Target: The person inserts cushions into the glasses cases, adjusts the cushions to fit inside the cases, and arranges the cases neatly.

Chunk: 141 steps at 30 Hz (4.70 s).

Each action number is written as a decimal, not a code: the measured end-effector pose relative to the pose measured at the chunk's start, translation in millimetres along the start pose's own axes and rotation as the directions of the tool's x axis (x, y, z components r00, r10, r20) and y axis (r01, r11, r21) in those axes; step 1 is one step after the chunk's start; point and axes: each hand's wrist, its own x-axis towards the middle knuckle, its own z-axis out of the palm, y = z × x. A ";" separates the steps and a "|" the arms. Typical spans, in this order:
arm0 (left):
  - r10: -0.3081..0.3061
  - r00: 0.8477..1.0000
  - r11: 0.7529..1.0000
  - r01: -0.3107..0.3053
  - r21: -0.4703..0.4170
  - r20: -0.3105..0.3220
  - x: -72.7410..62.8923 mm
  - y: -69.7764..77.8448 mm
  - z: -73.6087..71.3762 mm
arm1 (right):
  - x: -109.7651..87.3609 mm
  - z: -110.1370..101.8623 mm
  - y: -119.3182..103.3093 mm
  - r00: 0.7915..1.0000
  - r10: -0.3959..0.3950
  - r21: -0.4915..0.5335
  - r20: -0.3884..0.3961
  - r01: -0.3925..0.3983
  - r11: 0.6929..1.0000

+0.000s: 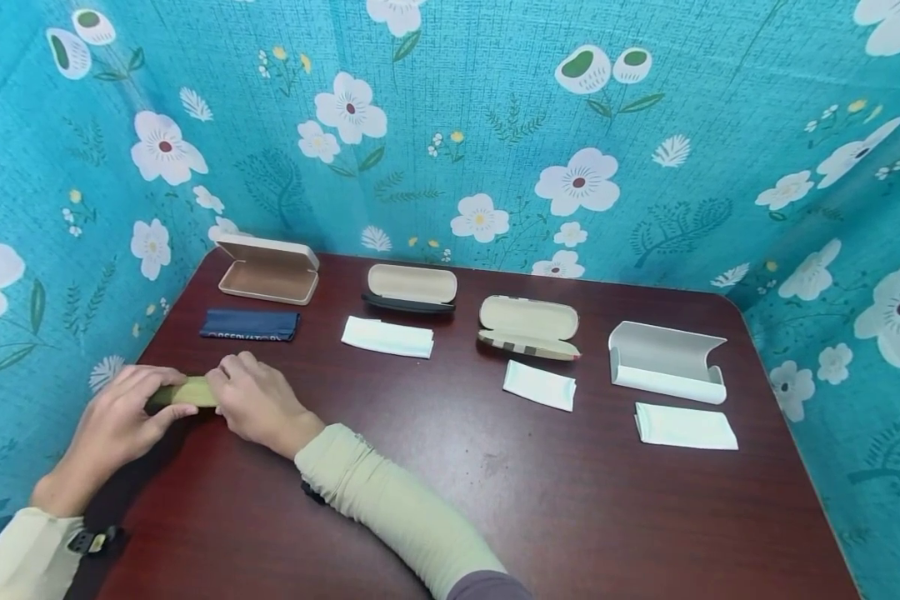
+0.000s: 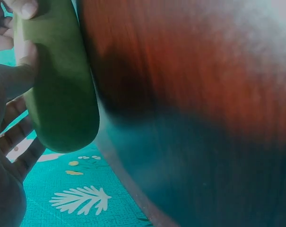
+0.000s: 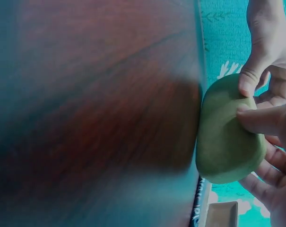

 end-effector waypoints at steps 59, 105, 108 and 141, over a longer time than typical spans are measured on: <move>-0.354 0.857 0.920 0.391 -0.025 0.374 83.2 6.1 4.0 | -8.5 -18.9 42.7 0.809 0.529 0.408 0.256 -0.586 0.700; -0.651 0.574 0.725 0.665 0.182 0.496 117.1 -56.2 35.6 | 43.2 2.9 72.2 0.666 0.645 0.192 0.375 -0.736 0.649; -0.675 0.530 0.684 0.710 0.167 0.514 118.4 -56.7 36.4 | 45.9 5.3 71.8 0.670 0.643 0.190 0.372 -0.732 0.654; -0.727 0.492 0.631 0.754 0.183 0.479 127.1 -47.7 48.7 | 64.6 23.5 69.0 0.589 0.711 -0.071 0.384 -0.749 0.659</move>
